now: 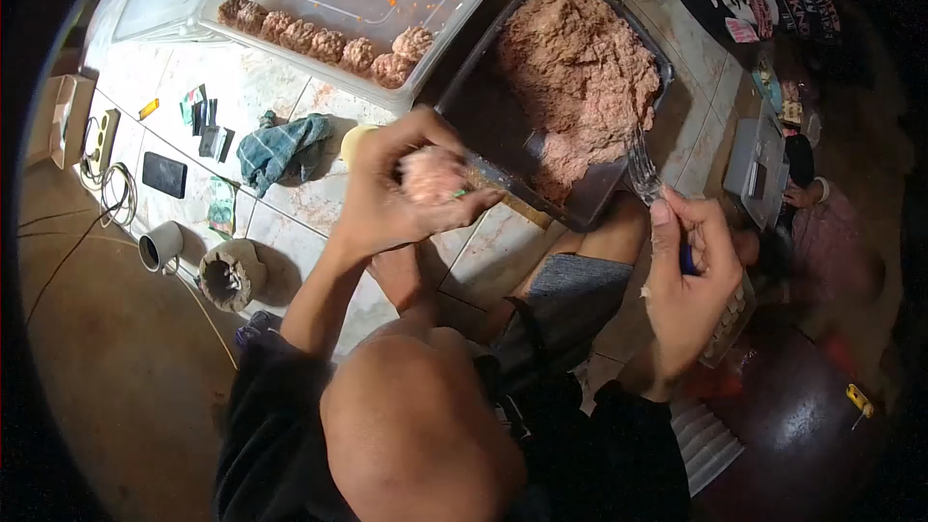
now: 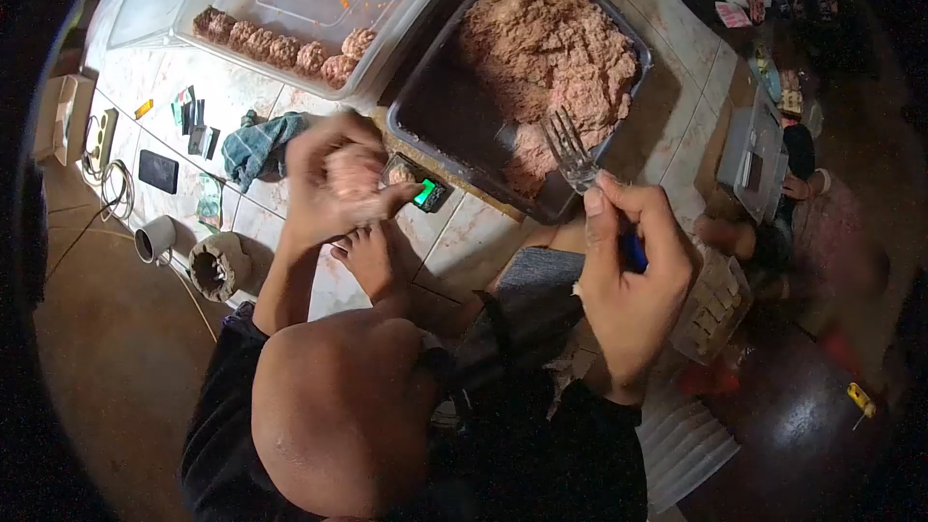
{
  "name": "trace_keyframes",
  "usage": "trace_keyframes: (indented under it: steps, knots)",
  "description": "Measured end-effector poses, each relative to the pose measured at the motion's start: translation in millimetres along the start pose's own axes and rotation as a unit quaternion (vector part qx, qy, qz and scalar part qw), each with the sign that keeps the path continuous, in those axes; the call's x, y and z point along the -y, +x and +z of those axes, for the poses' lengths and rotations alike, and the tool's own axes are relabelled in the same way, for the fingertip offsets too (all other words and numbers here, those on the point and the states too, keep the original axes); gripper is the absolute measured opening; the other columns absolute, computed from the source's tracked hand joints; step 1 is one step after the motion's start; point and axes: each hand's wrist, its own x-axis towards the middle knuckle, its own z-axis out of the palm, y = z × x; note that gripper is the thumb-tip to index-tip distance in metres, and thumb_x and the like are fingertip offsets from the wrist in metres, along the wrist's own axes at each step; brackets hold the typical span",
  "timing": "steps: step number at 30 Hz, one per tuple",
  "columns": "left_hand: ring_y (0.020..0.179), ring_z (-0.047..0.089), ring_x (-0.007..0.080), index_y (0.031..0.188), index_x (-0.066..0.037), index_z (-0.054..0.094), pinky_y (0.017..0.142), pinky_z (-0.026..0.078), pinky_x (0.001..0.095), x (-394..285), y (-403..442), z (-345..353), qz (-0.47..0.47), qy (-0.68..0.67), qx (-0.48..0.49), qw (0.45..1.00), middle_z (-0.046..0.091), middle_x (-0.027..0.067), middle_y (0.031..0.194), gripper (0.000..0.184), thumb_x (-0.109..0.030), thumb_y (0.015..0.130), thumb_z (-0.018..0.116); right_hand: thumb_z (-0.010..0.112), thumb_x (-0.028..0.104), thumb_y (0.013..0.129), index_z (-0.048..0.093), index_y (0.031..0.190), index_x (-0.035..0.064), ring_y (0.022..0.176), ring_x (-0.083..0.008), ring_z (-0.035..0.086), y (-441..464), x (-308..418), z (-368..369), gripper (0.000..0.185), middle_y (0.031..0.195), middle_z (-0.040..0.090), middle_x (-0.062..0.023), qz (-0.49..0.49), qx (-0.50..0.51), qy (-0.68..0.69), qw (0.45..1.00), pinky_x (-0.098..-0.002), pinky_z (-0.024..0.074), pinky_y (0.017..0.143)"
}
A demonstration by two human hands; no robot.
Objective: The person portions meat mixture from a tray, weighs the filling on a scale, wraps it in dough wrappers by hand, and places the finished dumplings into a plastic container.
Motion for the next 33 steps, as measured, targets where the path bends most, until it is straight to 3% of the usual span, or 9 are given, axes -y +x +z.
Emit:
trace_keyframes:
  steps: [4, 8, 9, 13, 16, 20, 22, 27, 33]
  knots:
    - [0.07, 0.069, 0.0109, 0.072, -0.003, 0.066, 0.06, 0.054, 0.0315, -26.5, 7.9, -6.3, 0.119, 0.153, 0.107, 0.975, 0.073, 0.0008, 0.077, 0.031, -0.011, 0.08, 0.095, 0.07, 0.009, 0.097, 0.067, 0.101, 0.003, 0.09, -0.0416, 0.073, 18.4, -33.7, 41.6, 0.007, 0.094, 0.073, -0.0212, -0.02, 0.104, -0.124, 0.987, -0.0487, 0.0542, 0.074]
    - [0.083, 0.073, 0.0104, 0.096, 0.002, 0.076, 0.069, 0.059, 0.0273, -40.6, 15.6, -28.6, -0.132, -0.069, -0.119, 0.982, 0.078, 0.004, 0.089, 0.037, -0.016, 0.074, 0.101, 0.066, 0.004, 0.092, 0.069, 0.102, 0.001, 0.092, -0.0477, 0.069, 30.7, -157.9, 104.8, 0.01, 0.1, 0.07, -0.023, -0.125, 0.116, -0.284, 0.943, -0.0555, 0.0546, 0.081]
    - [0.086, 0.073, 0.0098, 0.106, 0.001, 0.076, 0.07, 0.059, 0.0257, -40.4, 19.0, -31.4, 0.051, -0.006, -0.156, 0.986, 0.078, 0.0057, 0.094, 0.044, -0.015, 0.073, 0.101, 0.065, 0.002, 0.091, 0.07, 0.102, 0.0009, 0.092, -0.0486, 0.068, 28.5, -170.8, 111.9, 0.012, 0.103, 0.07, -0.023, -0.128, 0.114, -0.3, 0.938, -0.0552, 0.0554, 0.082]
    - [0.059, 0.055, 0.0102, 0.079, -0.004, 0.062, 0.052, 0.045, 0.0266, -66.5, -21.3, -69.0, 0.022, 0.084, -0.323, 0.942, 0.063, 0.0043, 0.074, 0.025, -0.008, 0.086, 0.086, 0.074, 0.01, 0.092, 0.073, 0.111, 0.0049, 0.104, -0.0407, 0.07, 2.3, -88.8, 132.2, 0.02, 0.112, 0.069, -0.0212, -0.112, 0.16, -0.047, 0.979, -0.0518, 0.0563, 0.086]
    - [0.052, 0.047, 0.0124, 0.068, -0.005, 0.055, 0.05, 0.042, 0.0287, -52.5, -34.2, -51.8, 0.132, 0.275, -0.203, 0.931, 0.055, 0.0046, 0.062, 0.032, -0.003, 0.091, 0.078, 0.072, 0.011, 0.092, 0.069, 0.113, 0.0055, 0.104, -0.0401, 0.066, -26.9, -52.4, 180.9, 0.021, 0.115, 0.064, -0.0206, -0.229, 0.296, -0.037, 0.927, -0.0504, 0.055, 0.083]
    - [0.074, 0.058, 0.0081, 0.093, 0.001, 0.067, 0.065, 0.05, 0.0251, -16.5, -34.8, -49.6, -0.119, 0.06, -0.164, 0.977, 0.068, 0.0, 0.085, 0.025, -0.007, 0.084, 0.089, 0.072, 0.007, 0.089, 0.065, 0.114, 0.0036, 0.106, -0.0438, 0.065, -31.2, -92.2, 258.0, 0.026, 0.118, 0.061, -0.0196, -0.347, 0.251, -0.086, 0.9, -0.05, 0.0558, 0.086]
    - [0.078, 0.062, 0.0114, 0.101, 0.0, 0.069, 0.076, 0.054, 0.0298, -9.5, -41.3, -53.7, 0.0, 0.129, -0.252, 0.959, 0.07, 0.0065, 0.091, 0.03, -0.007, 0.082, 0.091, 0.072, 0.005, 0.088, 0.065, 0.113, 0.0031, 0.105, -0.0461, 0.065, -28.4, -96.4, 272.8, 0.026, 0.119, 0.06, -0.0208, -0.345, 0.289, -0.113, 0.886, -0.0509, 0.0565, 0.086]
    - [0.045, 0.055, 0.0191, 0.068, -0.008, 0.058, 0.047, 0.043, 0.0307, -14.8, -75.3, -79.8, 0.031, 0.33, -0.178, 0.927, 0.058, 0.005, 0.06, 0.034, -0.005, 0.076, 0.091, 0.074, 0.008, 0.092, 0.067, 0.106, 0.0027, 0.095, -0.0365, 0.073, 21.7, -0.7, 190.1, 0.016, 0.117, 0.062, -0.0167, -0.344, 0.289, -0.066, 0.891, -0.0462, 0.0612, 0.074]
    - [0.051, 0.044, 0.007, 0.082, -0.004, 0.057, 0.049, 0.039, 0.0283, 3.8, -44.4, -71.3, -0.065, 0.016, -0.203, 0.977, 0.059, 0.0001, 0.069, 0.03, -0.003, 0.084, 0.088, 0.08, 0.031, 0.096, 0.072, 0.097, -0.0063, 0.086, -0.0283, 0.07, 150.4, 124.8, 119.7, 0.039, 0.099, 0.068, -0.0163, -0.391, 0.17, -0.072, 0.902, -0.0368, 0.0557, 0.077]
